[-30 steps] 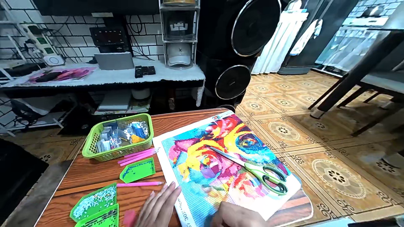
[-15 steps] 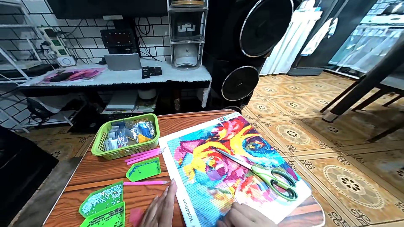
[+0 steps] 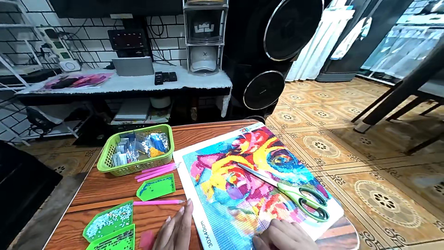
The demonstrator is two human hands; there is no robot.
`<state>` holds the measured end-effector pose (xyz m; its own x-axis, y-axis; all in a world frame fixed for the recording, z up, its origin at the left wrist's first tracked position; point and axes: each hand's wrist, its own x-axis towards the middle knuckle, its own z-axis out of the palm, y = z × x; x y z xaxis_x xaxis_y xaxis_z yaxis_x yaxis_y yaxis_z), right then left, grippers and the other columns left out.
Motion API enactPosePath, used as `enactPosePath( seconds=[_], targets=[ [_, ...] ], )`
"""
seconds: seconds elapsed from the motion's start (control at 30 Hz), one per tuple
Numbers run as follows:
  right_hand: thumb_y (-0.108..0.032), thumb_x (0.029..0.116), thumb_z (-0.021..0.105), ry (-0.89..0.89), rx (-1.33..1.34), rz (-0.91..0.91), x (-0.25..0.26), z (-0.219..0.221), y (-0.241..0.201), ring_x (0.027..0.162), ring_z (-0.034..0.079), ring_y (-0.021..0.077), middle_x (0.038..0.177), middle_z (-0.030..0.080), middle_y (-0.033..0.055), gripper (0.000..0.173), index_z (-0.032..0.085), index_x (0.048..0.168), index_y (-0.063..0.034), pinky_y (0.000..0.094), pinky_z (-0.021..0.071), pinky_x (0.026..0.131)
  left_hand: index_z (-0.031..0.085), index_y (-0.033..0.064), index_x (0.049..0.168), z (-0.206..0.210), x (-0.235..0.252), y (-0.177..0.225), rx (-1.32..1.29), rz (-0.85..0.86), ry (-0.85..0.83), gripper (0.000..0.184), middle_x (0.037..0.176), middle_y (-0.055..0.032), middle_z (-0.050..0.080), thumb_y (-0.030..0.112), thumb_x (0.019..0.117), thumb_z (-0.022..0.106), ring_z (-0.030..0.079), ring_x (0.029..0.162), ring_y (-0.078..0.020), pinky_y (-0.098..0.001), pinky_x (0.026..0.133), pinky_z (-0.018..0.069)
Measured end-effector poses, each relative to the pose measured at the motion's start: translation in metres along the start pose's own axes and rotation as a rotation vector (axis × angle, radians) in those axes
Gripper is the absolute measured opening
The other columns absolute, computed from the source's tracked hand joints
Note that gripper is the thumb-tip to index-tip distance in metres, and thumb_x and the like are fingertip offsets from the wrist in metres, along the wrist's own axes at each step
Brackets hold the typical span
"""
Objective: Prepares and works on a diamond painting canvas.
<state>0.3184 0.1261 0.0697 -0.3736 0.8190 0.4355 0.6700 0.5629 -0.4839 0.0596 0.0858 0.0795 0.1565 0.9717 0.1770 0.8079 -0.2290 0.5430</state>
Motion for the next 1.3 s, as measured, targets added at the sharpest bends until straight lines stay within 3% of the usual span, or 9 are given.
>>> enactPosePath(
  seconds=[0.7,0.77,0.9,1.3],
  targets=[
    [-0.021,0.0982,0.062,0.138,0.003,0.119,0.001,-0.023,0.033,0.067,0.062,0.0212,0.070,0.062,0.0091,0.028,0.068,0.077,-0.0041,0.0420,0.0497,0.065,0.035,-0.0111,0.153,-0.001,0.000,0.001,0.008,-0.005,-0.013,0.112,0.152,-0.0255,0.051,0.064,0.0807,0.076,0.052,0.136,-0.0439,-0.0586,0.119,0.0310],
    [-0.020,0.0985,0.062,0.151,0.007,0.123,0.001,-0.025,0.036,0.067,0.061,0.0198,0.071,0.062,0.0092,0.027,0.068,0.078,-0.0035,0.0393,0.0502,0.065,0.035,-0.0109,0.153,-0.001,0.000,0.001,0.010,-0.004,-0.014,0.112,0.152,-0.0258,0.050,0.064,0.0809,0.076,0.052,0.137,-0.0443,-0.0593,0.119,0.0308],
    [-0.017,0.0968,0.062,0.193,0.016,0.149,0.001,-0.026,0.041,0.062,0.057,0.0113,0.071,0.062,0.0089,0.025,0.068,0.078,-0.0019,0.0255,0.0469,0.054,0.035,-0.0113,0.153,0.000,0.000,0.000,0.001,-0.006,-0.021,0.112,0.151,-0.0267,0.051,0.063,0.0809,0.077,0.050,0.138,-0.0458,-0.0612,0.120,0.0294],
    [-0.023,0.0985,0.061,0.323,-0.009,0.208,0.005,-0.033,0.062,0.063,0.058,0.0027,0.073,0.064,0.0039,0.028,0.069,0.080,-0.0042,0.0182,0.0478,0.055,0.034,-0.0118,0.153,-0.002,-0.001,0.001,-0.014,-0.008,-0.034,0.111,0.150,-0.0295,0.050,0.061,0.0816,0.077,0.048,0.140,-0.0465,-0.0610,0.121,0.0271]
  ],
)
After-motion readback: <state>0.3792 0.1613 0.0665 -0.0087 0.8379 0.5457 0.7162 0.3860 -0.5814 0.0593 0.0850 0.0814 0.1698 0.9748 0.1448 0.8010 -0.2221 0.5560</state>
